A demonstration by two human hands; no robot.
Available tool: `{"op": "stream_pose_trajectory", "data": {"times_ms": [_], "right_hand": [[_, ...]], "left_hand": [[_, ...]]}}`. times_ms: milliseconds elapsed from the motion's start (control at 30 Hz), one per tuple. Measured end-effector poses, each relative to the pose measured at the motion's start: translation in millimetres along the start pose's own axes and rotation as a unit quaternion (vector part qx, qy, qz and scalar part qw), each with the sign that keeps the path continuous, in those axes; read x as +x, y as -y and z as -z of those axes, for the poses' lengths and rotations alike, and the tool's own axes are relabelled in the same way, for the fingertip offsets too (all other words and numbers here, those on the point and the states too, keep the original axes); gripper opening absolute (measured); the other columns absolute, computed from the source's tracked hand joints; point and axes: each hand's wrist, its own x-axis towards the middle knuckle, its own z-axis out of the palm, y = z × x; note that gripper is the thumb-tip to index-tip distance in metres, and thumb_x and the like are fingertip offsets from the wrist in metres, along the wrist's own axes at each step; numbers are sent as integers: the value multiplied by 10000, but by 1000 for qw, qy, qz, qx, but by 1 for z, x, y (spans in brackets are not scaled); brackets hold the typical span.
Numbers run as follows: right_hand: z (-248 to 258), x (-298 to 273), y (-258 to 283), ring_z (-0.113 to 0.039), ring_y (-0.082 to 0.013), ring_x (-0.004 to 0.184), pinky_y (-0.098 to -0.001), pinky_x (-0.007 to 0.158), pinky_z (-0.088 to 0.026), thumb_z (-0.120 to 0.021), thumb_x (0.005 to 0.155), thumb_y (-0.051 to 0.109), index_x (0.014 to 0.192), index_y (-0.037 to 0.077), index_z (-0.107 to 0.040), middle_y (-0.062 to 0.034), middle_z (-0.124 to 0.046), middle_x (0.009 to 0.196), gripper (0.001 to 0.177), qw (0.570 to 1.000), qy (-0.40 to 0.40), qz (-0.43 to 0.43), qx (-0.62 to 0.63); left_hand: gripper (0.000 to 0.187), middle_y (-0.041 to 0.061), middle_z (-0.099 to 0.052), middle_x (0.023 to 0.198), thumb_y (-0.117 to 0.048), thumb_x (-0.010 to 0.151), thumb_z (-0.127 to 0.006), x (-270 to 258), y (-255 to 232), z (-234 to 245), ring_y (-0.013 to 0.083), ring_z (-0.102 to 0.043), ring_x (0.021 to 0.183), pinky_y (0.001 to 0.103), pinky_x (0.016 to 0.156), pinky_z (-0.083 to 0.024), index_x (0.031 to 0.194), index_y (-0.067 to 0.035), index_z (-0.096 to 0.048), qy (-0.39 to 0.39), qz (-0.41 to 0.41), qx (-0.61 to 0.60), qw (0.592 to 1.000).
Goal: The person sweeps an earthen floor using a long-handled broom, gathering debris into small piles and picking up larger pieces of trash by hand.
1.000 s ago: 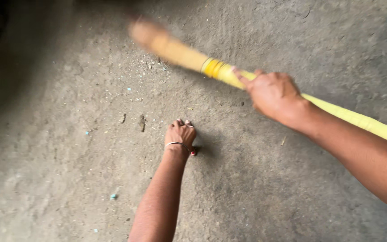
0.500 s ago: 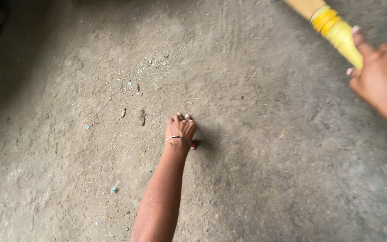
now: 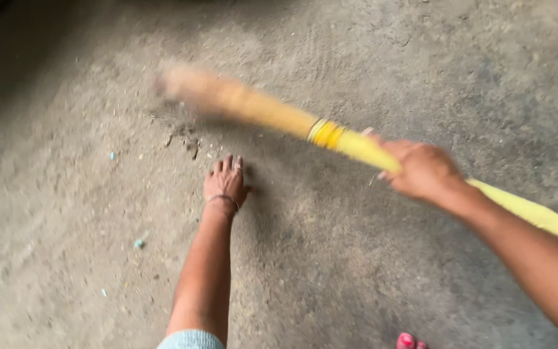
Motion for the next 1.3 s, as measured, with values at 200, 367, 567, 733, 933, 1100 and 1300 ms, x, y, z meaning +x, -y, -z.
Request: {"op": "stream_pose_trajectory", "data": {"times_ms": [200,367,567,733,933,1100,1300], "right_hand": [[9,5,-89,-736,-321,766,-454,759,-583,-750,879,310,1718,294,-275,-163,-768,912,964,979,-164,-111,-37],[-34,-15,-65,-725,-245,681,-384,592,-613,-706,884,276,1685,123,-168,-129,-740,847,976,979,-83,-79,-167],[-60,-57,39,-706,-267,725,-416,633,-606,-693,888,250,1637,271,-140,-109,-695,941,931,992,-17,73,-103],[-50,-73,62,-713,-300,823,-460,741,-621,-678,884,250,1602,422,-175,-84,-671,1051,893,991,-67,92,-72],[-69,-41,41,-665,-232,711,-387,633,-583,-659,920,236,1647,391,-84,-106,-694,1039,940,990,-32,52,-130],[-70,-38,32,-557,-157,578,-296,469,-540,-617,959,231,1676,371,-35,-104,-701,991,934,989,-3,28,-142],[-59,-48,31,-529,-120,525,-269,415,-468,-612,969,192,1679,324,-89,-89,-715,855,892,988,23,35,-146]], "left_hand": [[237,64,-583,1457,-171,999,-602,5,35,11,252,-534,1358,419,1073,-486,1179,-121,-748,-7,-30,65,997],[308,103,-570,1426,-118,740,-715,-22,56,21,298,-553,1228,440,906,-488,1046,-118,-748,-83,-67,47,993],[136,107,-766,1089,-103,929,-626,-41,96,26,289,-731,1107,426,914,-571,968,-120,-755,26,-46,88,995],[167,74,-708,1170,-96,824,-670,-49,116,34,291,-674,1136,472,889,-536,955,-120,-771,-32,-35,78,996],[243,103,-708,1194,-104,805,-684,-65,118,42,311,-676,1125,539,991,-476,1030,-140,-770,64,-10,49,997],[214,113,-761,1100,-86,810,-661,-71,121,38,304,-711,1098,573,1085,-416,987,-117,-777,83,0,27,996],[209,105,-761,1091,-103,757,-736,-70,115,49,288,-721,1088,516,1041,-459,959,-119,-786,118,26,13,993]]}}
